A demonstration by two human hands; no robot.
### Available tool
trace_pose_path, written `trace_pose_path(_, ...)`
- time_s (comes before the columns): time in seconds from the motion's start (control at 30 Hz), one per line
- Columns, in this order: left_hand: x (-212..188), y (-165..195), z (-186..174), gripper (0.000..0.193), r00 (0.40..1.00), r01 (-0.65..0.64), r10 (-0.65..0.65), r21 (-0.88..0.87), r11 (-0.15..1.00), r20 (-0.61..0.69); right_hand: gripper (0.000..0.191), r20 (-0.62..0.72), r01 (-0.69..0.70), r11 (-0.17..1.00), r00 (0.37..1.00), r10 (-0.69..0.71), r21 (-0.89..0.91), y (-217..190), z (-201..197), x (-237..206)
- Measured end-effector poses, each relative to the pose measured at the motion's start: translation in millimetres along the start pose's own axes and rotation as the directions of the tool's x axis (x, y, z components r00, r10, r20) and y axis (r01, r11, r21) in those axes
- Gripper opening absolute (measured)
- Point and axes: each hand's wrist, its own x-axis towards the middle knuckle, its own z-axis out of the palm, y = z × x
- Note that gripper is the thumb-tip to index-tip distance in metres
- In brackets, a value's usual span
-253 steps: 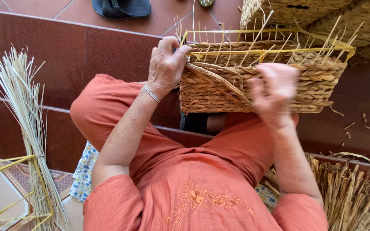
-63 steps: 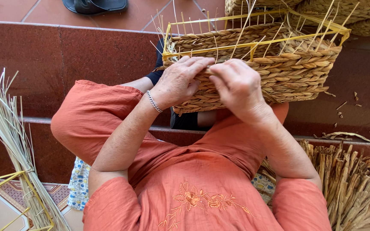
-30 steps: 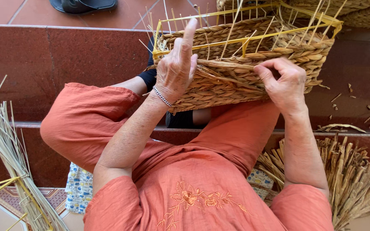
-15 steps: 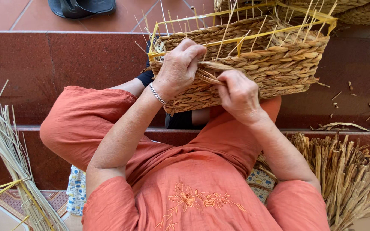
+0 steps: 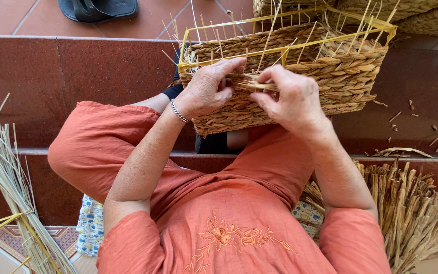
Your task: The person weaves a rectangular basket by hand, interlacing dried plant strips through a pre-formed frame. They repeatedly pull and tighten the strips to build up the basket walls.
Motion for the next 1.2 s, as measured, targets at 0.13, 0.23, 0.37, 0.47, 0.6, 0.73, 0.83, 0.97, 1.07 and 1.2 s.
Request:
trace_pose_path(0.13,-2,-3,-2,0.069,0.997,0.071,-0.066,-0.097,0.993,0.049,0.029,0.002,0.093,0.939,0.995,-0.098,-0.332,7,32,-13)
trace_pose_path(0.23,-2,-3,-3,0.069,0.999,0.022,-0.019,-0.094,0.995,0.028,0.03,-0.125,0.181,0.936,0.966,-0.227,-0.302,8,39,-18)
trace_pose_path(0.37,-2,-1,-4,0.069,0.997,0.061,-0.054,-0.152,0.987,0.051,0.034,-0.046,0.006,0.935,0.999,0.01,0.354,5,12,-10)
trace_pose_path(0.47,-2,1,-3,0.071,0.999,0.025,-0.021,-0.097,0.995,0.035,0.03,0.121,-0.164,0.827,0.986,0.117,0.538,-3,-14,3)
trace_pose_path(0.6,-3,8,4,0.055,0.999,-0.039,0.038,0.098,0.994,0.01,0.013,-0.15,0.27,0.946,0.958,-0.245,0.18,-24,-13,20)
trace_pose_path(0.73,-2,14,14,0.032,1.0,0.017,-0.023,0.273,0.962,0.02,0.005,-0.042,0.212,0.942,0.977,-0.209,0.261,-10,-21,35)
trace_pose_path(0.83,1,16,22,0.031,0.981,0.047,-0.017,0.15,0.988,-0.192,0.007,0.159,-0.247,0.903,0.966,0.203,0.351,7,-25,39)
trace_pose_path(0.97,-2,15,30,0.028,0.91,-0.106,0.191,0.24,0.965,-0.367,0.013,0.194,-0.252,0.877,0.963,0.186,0.409,18,-17,38)
trace_pose_path(1.07,-10,13,32,0.017,0.909,-0.111,0.224,0.313,0.943,-0.352,0.021,0.144,-0.147,0.895,0.985,0.093,0.422,23,-9,35)
trace_pose_path(1.2,-19,14,30,0.021,0.865,-0.222,0.385,0.442,0.869,-0.322,0.018,-0.056,-0.027,0.989,0.998,0.035,0.144,25,12,33)
